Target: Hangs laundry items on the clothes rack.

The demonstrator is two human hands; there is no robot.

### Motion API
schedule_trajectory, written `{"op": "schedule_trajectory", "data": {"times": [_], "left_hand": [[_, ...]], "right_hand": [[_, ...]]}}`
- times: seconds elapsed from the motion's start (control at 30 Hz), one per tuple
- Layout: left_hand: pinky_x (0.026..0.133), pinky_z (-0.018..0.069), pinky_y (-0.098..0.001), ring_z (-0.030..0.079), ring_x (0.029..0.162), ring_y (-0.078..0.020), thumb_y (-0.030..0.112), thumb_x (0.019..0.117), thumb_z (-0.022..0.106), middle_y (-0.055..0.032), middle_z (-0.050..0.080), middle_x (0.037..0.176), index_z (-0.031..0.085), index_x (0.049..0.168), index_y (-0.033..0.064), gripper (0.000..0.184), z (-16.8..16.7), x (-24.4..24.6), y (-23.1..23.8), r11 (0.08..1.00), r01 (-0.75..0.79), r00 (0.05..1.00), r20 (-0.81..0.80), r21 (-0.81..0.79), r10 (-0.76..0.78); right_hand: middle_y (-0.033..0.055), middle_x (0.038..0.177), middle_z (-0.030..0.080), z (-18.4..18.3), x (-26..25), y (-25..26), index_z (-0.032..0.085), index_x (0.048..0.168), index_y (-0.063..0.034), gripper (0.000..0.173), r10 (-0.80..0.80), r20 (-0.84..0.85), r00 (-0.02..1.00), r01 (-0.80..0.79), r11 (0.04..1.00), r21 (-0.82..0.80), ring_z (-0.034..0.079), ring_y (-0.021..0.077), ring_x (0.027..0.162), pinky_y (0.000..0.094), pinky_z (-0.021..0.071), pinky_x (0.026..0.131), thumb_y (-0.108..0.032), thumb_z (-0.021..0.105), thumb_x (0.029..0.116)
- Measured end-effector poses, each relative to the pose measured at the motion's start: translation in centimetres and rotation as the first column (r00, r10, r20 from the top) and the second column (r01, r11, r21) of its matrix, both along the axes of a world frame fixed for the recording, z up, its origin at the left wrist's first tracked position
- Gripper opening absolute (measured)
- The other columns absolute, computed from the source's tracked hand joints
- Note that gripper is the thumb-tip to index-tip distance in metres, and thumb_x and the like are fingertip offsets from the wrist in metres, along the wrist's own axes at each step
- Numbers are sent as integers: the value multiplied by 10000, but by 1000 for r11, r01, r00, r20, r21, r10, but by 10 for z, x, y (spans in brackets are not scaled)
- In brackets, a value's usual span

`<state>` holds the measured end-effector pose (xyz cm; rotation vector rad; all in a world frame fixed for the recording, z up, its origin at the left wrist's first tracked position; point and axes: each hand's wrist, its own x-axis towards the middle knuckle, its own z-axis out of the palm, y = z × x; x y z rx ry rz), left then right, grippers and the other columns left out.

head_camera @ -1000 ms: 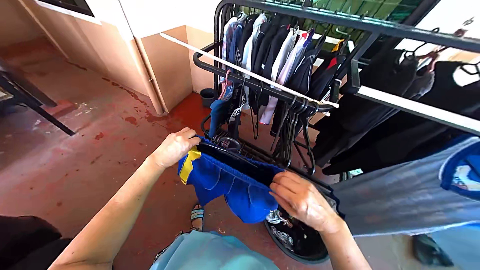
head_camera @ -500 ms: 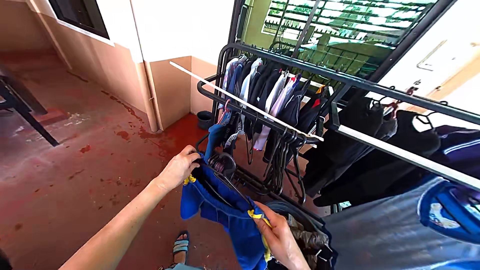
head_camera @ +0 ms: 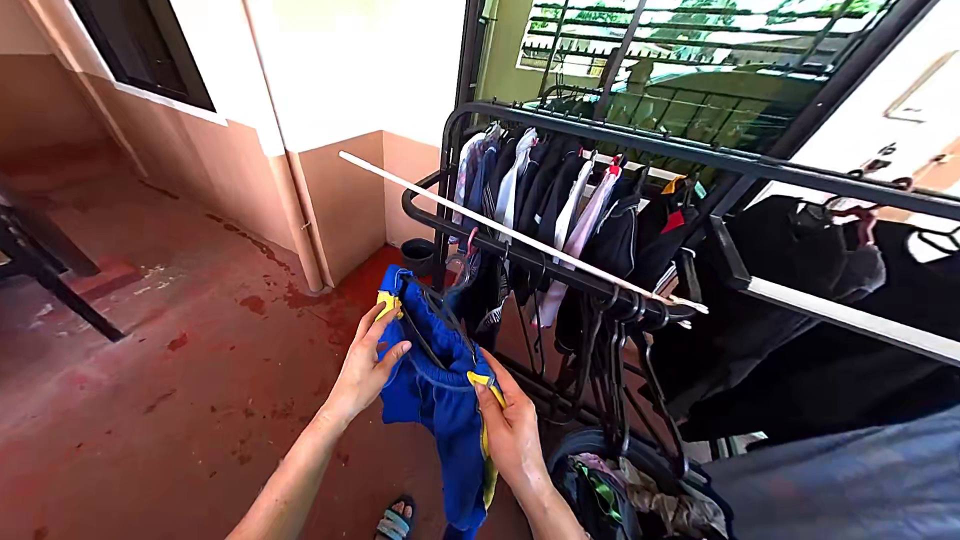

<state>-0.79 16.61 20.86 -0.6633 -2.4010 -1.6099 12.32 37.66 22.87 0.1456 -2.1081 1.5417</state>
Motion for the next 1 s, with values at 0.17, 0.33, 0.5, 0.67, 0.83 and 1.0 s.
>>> {"op": "schedule_trajectory", "data": {"times": [0.17, 0.33, 0.5, 0.67, 0.83, 1.0], "left_hand": [[946, 592, -347, 550, 1346, -274, 216, 969, 655, -235, 329, 1611, 583, 1424, 58, 486, -18, -60, 1, 998, 55, 998, -35, 1, -55], [987, 568, -373, 564, 1333, -315, 183, 940, 671, -288, 367, 1574, 642, 1352, 29, 441, -53, -101, -18, 979, 133, 985, -84, -157, -148], [907, 588, -316, 643, 1213, -270, 147, 933, 669, -293, 361, 1574, 667, 1316, 25, 402, -88, -129, -33, 952, 201, 979, 21, -230, -201], [909, 581, -293, 633, 1211, -245, 124, 928, 653, -307, 361, 1563, 650, 1318, -11, 412, -98, -139, -14, 944, 236, 972, 34, -230, -234], [1185, 370, -507, 345, 1441, -528, 104, 942, 561, -455, 286, 1521, 590, 1239, -173, 407, -79, -119, 12, 965, 55, 944, -301, -255, -133], [1230, 243, -421, 315, 1498, -306, 158, 1030, 536, -264, 410, 1521, 590, 1298, 55, 292, -95, -61, 41, 926, 122, 741, -588, -357, -325]], "right_hand": [[189, 1366, 643, -12, -119, -26, 500, 1469, 46, 449, -138, 72, 988, 137, 990, 18, 659, 166, 1209, 304, 514, 1043, -43, 489, 1029], [254, 1380, 618, -37, -210, -42, 445, 1490, 90, 479, -309, 112, 944, 305, 951, 49, 658, 297, 1232, 388, 503, 1070, -7, 460, 1021], [276, 1474, 527, -57, -259, -55, 340, 1534, 109, 528, -329, 180, 927, 332, 943, 16, 593, 311, 1321, 384, 455, 1131, 26, 426, 1020], [283, 1569, 404, -81, -285, -64, 239, 1571, 106, 618, -256, 232, 939, 258, 966, 22, 472, 311, 1437, 387, 383, 1196, 18, 464, 1002], [334, 1607, 298, -100, -263, -59, 198, 1551, 167, 770, -141, 85, 986, 141, 990, 2, 351, 343, 1513, 393, 296, 1255, -171, 624, 1006], [227, 1448, 578, -156, -151, -15, 508, 1454, 75, 460, 30, 15, 999, -32, 986, 163, 578, 300, 1347, 405, 441, 1155, -50, 579, 1016]]}}
